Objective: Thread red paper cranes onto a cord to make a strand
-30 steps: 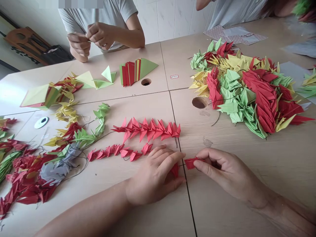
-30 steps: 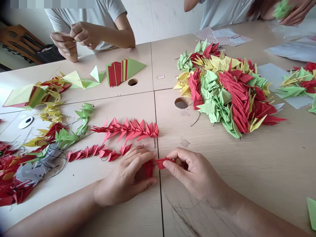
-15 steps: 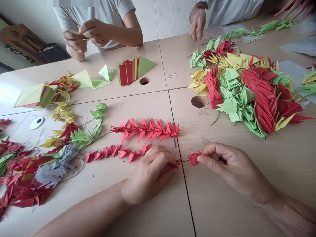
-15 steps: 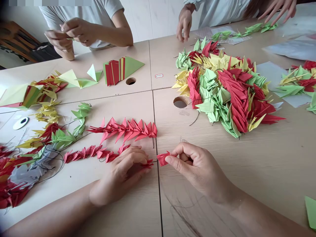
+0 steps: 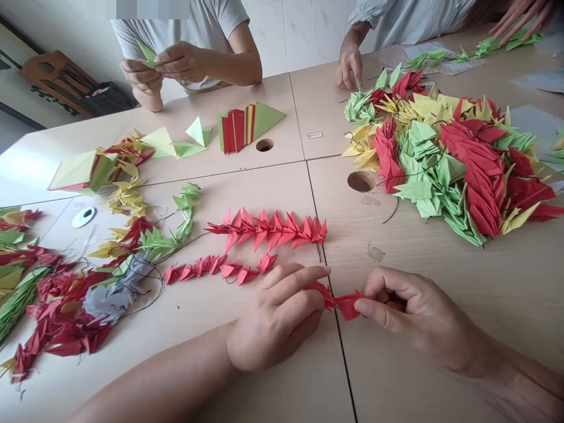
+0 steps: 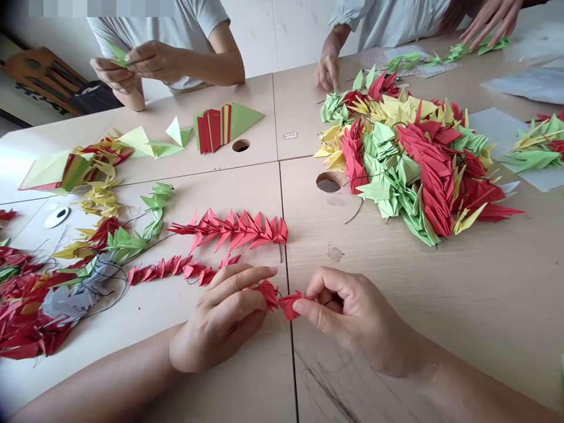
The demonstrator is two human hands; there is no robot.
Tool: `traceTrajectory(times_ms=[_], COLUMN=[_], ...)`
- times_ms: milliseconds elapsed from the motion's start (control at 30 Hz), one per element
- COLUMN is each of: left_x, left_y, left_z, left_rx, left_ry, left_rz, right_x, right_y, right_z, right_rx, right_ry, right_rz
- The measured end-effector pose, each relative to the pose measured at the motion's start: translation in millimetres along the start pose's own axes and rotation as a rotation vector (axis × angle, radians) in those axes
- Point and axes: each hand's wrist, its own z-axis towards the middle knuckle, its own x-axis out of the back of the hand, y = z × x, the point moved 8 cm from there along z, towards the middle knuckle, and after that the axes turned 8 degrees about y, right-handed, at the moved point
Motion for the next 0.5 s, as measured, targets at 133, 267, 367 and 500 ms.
traceTrajectory(times_ms=[133,267,367,500], left_x=[-4,-7,-6,-6], left_y=[0,-1,-2,-2], left_z=[0,0,2,3], left_rx=[-0.017,-0.009,-0.001,0.004], left_ry=[-0.023,-0.045,-0.050,-0.060], left_rz=[-0.095,-0.161,-0.171,-0.186], right_x=[-2,2,7,12], right_y=[-2,-4,-6,-11], right_z=[-1,1,4,6], right_rx=[0.012,0.007,0.012,0.031], right_ry=[-0.024,0.015,0.074,0.128], right_rz=[-0.001,0.004,0.021,0.037])
